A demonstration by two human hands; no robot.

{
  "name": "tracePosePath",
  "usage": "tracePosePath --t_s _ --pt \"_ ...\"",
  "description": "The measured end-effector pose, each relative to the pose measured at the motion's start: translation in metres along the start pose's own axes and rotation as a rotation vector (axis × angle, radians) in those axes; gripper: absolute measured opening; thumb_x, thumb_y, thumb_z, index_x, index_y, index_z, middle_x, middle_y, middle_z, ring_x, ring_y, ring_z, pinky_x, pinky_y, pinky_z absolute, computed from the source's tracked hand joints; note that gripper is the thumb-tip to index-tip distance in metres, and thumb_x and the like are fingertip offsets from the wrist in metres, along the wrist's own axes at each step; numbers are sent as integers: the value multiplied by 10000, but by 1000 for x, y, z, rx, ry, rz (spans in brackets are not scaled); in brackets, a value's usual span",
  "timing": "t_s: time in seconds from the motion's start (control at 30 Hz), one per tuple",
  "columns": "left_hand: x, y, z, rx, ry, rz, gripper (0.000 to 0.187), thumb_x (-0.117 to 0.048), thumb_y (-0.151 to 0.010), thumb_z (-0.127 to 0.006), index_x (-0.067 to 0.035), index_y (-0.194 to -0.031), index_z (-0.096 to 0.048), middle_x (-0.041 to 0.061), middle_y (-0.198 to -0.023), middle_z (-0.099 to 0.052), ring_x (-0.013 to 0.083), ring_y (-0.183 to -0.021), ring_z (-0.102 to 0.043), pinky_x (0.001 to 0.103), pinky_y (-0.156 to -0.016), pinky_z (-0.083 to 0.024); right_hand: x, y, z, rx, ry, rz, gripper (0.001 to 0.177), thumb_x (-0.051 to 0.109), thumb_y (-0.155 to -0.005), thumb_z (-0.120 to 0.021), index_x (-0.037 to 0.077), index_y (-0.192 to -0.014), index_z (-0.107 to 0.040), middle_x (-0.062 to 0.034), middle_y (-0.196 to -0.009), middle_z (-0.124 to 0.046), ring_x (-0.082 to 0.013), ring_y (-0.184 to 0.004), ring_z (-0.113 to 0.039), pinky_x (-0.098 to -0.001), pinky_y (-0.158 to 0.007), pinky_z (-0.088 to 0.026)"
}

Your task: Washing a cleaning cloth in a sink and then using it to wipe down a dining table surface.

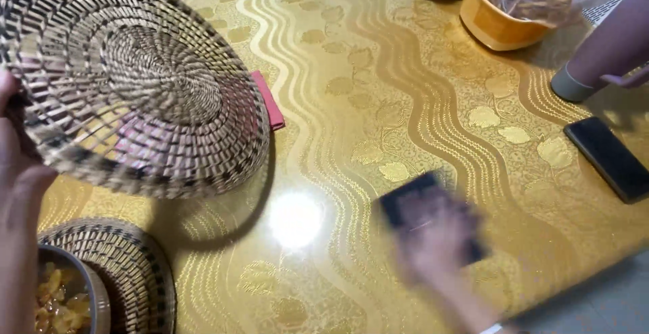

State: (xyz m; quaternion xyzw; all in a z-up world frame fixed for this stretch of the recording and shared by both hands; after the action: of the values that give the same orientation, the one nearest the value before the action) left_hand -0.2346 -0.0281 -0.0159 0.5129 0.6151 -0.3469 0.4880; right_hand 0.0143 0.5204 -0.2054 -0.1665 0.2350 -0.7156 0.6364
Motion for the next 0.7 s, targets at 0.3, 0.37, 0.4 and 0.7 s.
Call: tracePosePath --t_s 0.3,0.37,0.4,0.7 --pt "6 35 -89 -63 145 37 323 -373 -893 -635 -209 -1143 -759 -42 -1103 -833 129 -1020 -817 366 -956 -714 84 42 38 393 -601 655 815 636 -907 -707 289 -1593 -438 -242 -1682 -141 -515 -1506 -92 -739 -1103 -25" --pt "7 32 -79 -27 214 -17 309 -326 -917 -635 -182 -1165 -750 -24 -1155 -830 135 -1095 -817 351 -1068 -708 -18 18 13 97 -320 329 763 683 -805 -605 359 -1487 -494 -94 -1598 -445 -369 -1427 -423 -645 -1129 -241" --pt "8 34 -78 -33 208 -19 309 -326 -917 -635 -182 -1165 -750 -24 -1155 -830 135 -1095 -817 351 -1068 -708 -48 -7 5 98 -328 330 763 683 -805 -605 359 -1487 -494 -94 -1598 -445 -369 -1427 -423 -645 -1129 -241" --pt "8 50 -77 -4 62 10 346 -364 -881 -640 -175 -1154 -739 -16 -1108 -823 129 -1018 -819 313 -948 -716 -10 -115 -62 509 -102 -343 777 714 -909 -344 335 -1586 -319 -250 -1690 -91 -600 -1491 -68 -819 -1101 -15"
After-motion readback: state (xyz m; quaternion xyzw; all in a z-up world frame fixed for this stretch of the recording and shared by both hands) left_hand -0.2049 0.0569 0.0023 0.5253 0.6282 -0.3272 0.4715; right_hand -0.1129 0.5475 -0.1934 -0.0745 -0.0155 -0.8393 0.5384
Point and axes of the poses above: each hand's wrist, its own y-axis away from the middle knuckle, its own z-axis out of the back of the hand, x = y × z, the point moved 5 cm from there along -y, towards the middle knuckle
